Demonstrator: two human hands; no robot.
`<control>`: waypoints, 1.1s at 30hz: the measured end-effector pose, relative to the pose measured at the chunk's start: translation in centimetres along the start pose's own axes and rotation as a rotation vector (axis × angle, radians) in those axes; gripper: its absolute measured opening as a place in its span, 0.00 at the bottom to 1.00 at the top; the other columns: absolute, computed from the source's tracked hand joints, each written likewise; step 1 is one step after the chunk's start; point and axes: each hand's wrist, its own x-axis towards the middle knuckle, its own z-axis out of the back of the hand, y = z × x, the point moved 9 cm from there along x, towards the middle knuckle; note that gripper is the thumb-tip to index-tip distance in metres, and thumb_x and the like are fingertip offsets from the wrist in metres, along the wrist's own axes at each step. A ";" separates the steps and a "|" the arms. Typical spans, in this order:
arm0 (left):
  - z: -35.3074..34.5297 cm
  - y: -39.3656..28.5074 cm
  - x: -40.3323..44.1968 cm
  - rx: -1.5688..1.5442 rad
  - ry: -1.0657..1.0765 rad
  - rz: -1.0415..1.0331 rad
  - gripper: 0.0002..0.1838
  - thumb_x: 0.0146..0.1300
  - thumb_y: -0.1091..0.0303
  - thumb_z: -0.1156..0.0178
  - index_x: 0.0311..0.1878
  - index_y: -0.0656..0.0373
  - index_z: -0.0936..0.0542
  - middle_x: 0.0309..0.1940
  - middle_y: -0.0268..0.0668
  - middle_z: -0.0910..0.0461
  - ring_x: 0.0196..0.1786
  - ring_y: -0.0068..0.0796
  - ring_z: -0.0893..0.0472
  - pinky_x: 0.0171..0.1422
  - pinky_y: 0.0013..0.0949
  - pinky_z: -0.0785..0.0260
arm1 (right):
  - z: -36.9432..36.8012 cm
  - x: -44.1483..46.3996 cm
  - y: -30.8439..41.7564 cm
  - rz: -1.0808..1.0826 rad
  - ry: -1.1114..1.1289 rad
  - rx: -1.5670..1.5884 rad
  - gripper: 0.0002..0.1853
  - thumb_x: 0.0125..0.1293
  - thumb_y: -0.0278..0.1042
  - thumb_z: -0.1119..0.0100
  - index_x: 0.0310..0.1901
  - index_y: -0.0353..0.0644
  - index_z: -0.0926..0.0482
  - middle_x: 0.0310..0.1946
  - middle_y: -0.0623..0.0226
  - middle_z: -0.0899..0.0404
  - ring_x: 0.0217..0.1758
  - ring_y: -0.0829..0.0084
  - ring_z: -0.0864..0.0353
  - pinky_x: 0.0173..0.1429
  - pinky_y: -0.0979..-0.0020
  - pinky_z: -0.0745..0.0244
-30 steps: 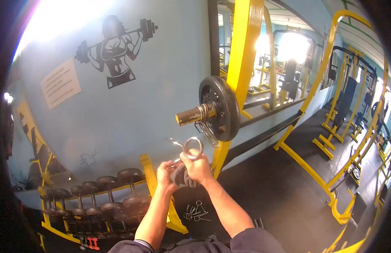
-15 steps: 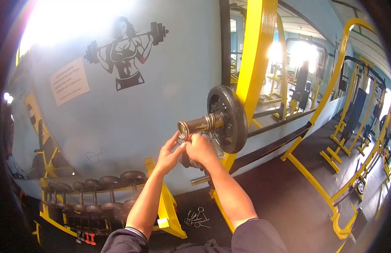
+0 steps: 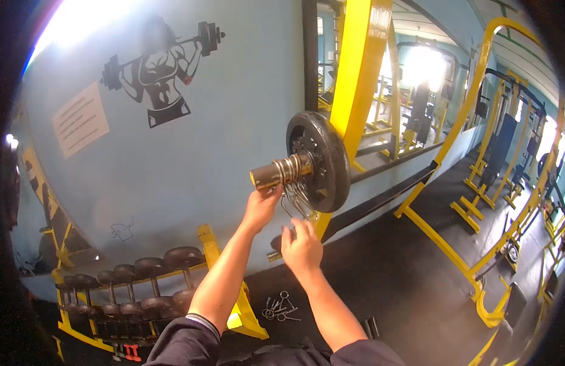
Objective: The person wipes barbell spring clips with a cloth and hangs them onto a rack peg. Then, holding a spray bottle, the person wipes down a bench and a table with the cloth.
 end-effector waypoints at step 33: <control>-7.5 72.6 -57.9 0.862 0.733 1.115 0.36 0.57 0.58 0.34 0.66 0.62 0.36 0.62 0.55 0.31 0.65 0.52 0.31 0.68 0.42 0.39 | -4.2 -78.9 -31.0 -2.322 -0.718 0.781 0.19 0.57 0.29 0.38 0.49 0.35 0.28 0.40 0.64 0.21 0.41 0.69 0.22 0.42 0.68 0.26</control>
